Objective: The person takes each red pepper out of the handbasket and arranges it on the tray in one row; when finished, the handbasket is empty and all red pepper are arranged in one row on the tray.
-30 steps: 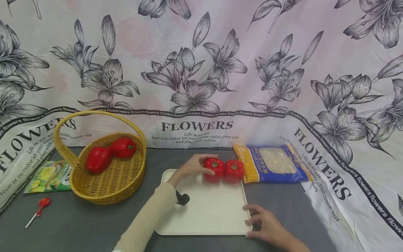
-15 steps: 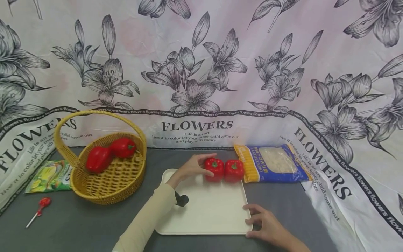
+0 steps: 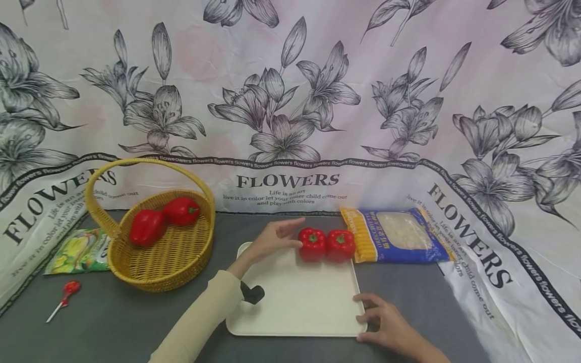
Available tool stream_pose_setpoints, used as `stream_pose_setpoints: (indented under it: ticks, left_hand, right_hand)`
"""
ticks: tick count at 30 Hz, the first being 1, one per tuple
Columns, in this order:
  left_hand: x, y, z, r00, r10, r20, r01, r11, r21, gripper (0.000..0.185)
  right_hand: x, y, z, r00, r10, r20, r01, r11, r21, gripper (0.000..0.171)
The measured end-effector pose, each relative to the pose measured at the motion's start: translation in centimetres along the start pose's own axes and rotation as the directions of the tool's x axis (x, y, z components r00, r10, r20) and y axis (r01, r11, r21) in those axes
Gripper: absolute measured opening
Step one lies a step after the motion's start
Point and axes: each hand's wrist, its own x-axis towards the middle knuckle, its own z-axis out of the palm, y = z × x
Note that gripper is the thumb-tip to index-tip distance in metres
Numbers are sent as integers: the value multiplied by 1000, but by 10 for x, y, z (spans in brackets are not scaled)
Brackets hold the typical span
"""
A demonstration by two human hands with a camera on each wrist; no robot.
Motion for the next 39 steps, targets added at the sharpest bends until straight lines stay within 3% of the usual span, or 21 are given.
stream_pose_setpoints:
  ticks: [3,7,12,16,20,24,28,31,33,36,39]
  left_hand:
    - [-18,7,-8,1000,31,3,-31,999,-25,57]
    - [-47,24,-21,998,56,-1,-55,998,11,58]
    - [-85,43,-46,991,107,-83,-105,994,25,53]
    - [-116,53,-82,980,166,-113,-166,986,7,50]
    - [-141,66,-127,975,182,-123,-185,983,-12,44]
    - [-151,70,-170,979,130,-159,-130,991,9,42]
    - [-136,65,-201,976,32,-215,2,988,153,46]
    - [-123,59,-215,965,-40,-258,117,950,291,54]
    - [-115,55,-222,959,-82,-273,185,908,377,57]
    - [-106,49,-227,951,-128,-281,261,822,506,58]
    - [-97,46,-229,952,-122,-282,283,701,654,56]
  right_hand:
    - [1,0,1,1000,-5,-1,5,1000,-2,25]
    - [1,-1,1,1000,-22,-19,22,1000,-10,25]
    - [0,-1,2,999,-31,-28,31,999,-14,24]
    - [0,0,2,999,-38,-37,38,999,-11,25]
    - [0,0,0,998,-42,-41,42,999,-15,25]
    - [1,0,0,999,-47,-26,47,999,-18,25]
    - [-1,1,-2,998,-47,-34,46,999,-15,26]
    - [-1,3,-2,998,-40,-40,40,999,-12,26]
    - [-2,4,-1,999,-30,-32,29,999,-13,26]
    - [-2,6,1,1000,-14,-11,14,1000,-4,25]
    - [-2,7,1,1000,-10,-8,10,1000,2,25]
